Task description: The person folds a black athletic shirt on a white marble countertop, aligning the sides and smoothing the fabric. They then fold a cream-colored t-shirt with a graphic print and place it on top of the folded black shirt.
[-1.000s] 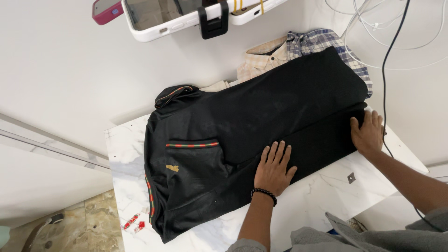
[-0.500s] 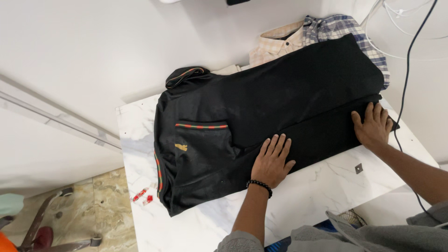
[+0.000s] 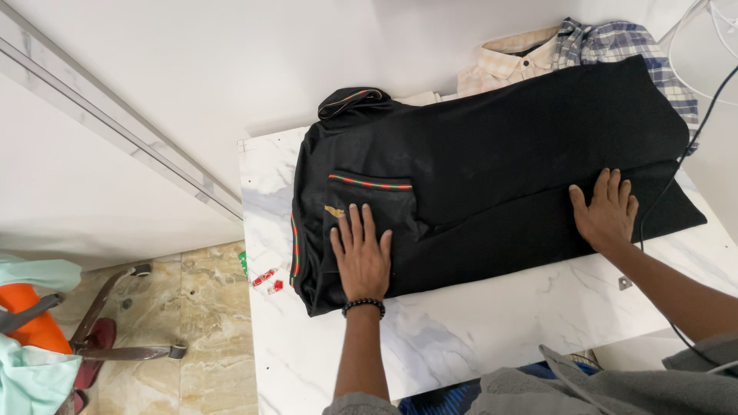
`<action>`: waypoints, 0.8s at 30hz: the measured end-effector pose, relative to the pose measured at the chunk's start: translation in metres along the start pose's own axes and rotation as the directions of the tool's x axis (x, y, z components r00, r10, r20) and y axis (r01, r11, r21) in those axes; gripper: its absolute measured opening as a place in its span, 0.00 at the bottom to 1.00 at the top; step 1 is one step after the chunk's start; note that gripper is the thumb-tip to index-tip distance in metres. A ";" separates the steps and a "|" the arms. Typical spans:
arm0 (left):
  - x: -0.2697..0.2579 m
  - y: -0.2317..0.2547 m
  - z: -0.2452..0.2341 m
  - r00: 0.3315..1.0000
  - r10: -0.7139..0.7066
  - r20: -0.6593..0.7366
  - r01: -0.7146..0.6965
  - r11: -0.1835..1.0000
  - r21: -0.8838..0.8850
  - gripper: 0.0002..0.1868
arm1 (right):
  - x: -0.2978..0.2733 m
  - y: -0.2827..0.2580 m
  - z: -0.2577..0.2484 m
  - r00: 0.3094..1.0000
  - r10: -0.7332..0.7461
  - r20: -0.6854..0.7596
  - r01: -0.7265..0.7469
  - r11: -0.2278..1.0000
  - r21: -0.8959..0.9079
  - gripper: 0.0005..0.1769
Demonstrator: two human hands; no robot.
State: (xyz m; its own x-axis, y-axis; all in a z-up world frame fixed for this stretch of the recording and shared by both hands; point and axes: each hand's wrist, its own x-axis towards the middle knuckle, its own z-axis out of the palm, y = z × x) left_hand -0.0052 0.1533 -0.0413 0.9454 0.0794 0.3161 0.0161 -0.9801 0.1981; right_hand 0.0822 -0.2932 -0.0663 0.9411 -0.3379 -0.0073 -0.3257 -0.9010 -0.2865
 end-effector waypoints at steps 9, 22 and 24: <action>0.004 -0.016 0.011 0.990 -0.098 0.102 0.094 0.994 0.049 0.33 | 0.023 0.033 -0.014 0.981 0.195 -0.009 -0.194 0.981 0.019 0.51; 0.095 -0.009 0.008 0.958 -0.282 0.046 0.268 0.830 -0.489 0.20 | 0.084 -0.017 -0.055 0.915 -0.101 -0.391 0.215 0.942 0.259 0.28; 0.113 -0.016 0.006 0.930 -0.364 0.041 0.328 0.780 -0.533 0.18 | 0.113 -0.015 -0.059 0.902 -0.126 -0.412 0.242 0.939 0.243 0.24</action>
State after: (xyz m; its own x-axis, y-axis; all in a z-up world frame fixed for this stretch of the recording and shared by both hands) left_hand 0.1037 0.1765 -0.0141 0.8870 0.4234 0.1844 0.1497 -0.6413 0.7526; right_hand 0.1882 -0.3339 -0.0064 0.8532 -0.3031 0.4246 -0.0559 -0.8623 -0.5033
